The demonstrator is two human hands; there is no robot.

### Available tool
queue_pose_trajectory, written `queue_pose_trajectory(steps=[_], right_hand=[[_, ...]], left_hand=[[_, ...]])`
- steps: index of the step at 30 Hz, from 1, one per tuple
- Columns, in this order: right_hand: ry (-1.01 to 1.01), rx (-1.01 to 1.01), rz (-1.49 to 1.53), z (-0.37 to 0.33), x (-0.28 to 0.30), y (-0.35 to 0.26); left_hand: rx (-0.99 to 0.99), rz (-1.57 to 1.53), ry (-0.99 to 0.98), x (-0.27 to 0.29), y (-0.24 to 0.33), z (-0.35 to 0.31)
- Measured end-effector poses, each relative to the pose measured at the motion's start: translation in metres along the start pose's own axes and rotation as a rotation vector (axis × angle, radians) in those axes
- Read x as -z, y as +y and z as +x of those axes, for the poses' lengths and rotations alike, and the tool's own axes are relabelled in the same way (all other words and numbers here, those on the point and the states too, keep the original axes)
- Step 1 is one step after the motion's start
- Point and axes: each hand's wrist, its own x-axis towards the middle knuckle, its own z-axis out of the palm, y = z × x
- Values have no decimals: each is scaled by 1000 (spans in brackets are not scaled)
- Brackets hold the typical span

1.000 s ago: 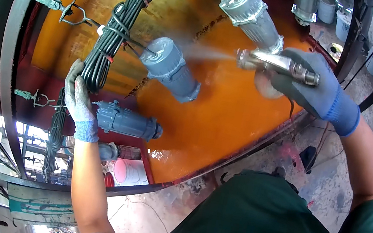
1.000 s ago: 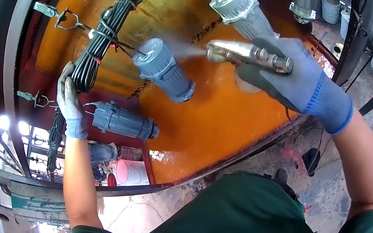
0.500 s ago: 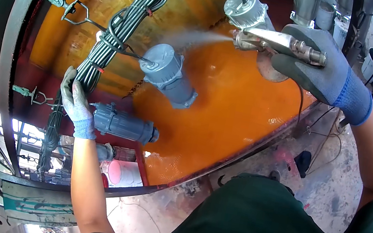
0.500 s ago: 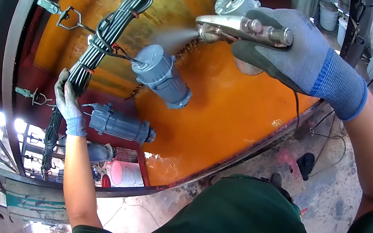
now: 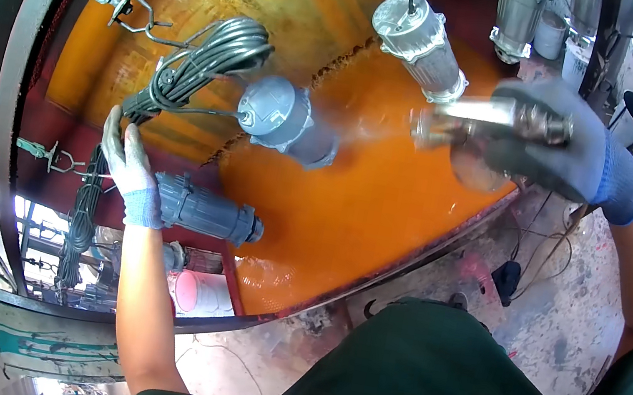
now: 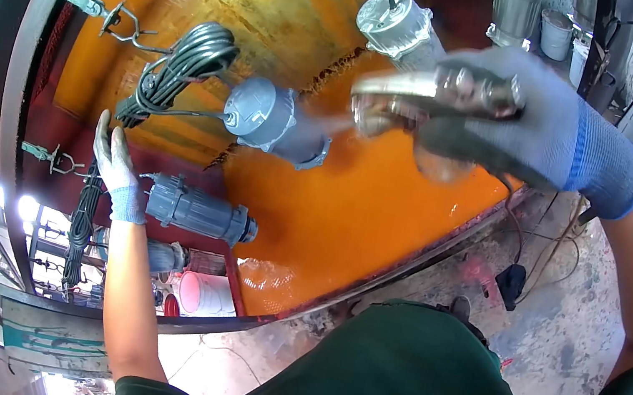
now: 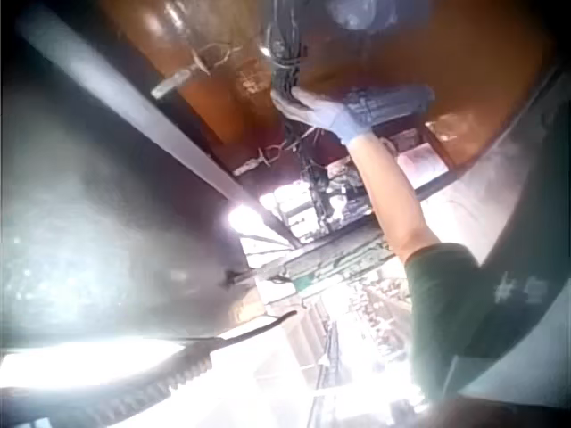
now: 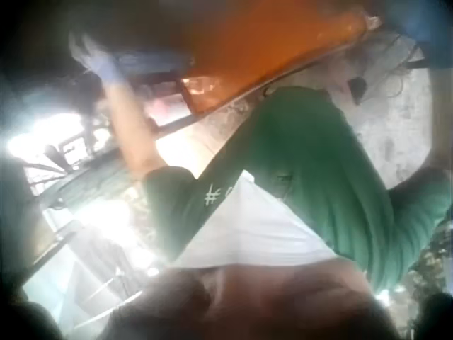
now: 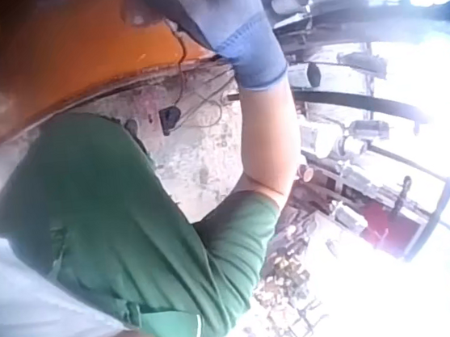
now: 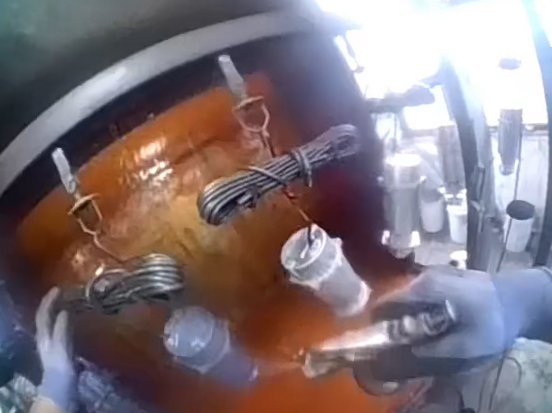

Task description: The person operates a control panel and spray paints hanging metal components using a spray gun while holding their attached cables by hand.

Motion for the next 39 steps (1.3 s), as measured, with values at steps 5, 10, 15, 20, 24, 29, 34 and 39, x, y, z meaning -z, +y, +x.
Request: queue_pose_trajectory(steps=[5, 10, 15, 20, 24, 29, 34, 39], right_hand=[[61, 66, -196, 14, 12, -10], [-227, 77, -186, 49, 21, -64], [-73, 59, -111, 83, 16, -88], [-324, 110, -281, 111, 5, -118], [-239, 4, -279, 116, 8, -118], [-279, 15, -170, 128, -2, -136], [-488, -253, -294, 129, 1, -149], [-156, -63, -181, 138, 5, -110]], left_hand=[[29, -304, -192, -17, 62, -10], [23, -292, -273, -22, 63, -16], [146, -534, -188, -17, 62, -18], [145, -466, -210, -8, 57, -19], [27, -375, -183, -9, 47, -21], [242, -629, -147, -11, 46, -21], [245, -618, -172, -4, 29, -18], [279, -631, -198, 7, 8, -14]])
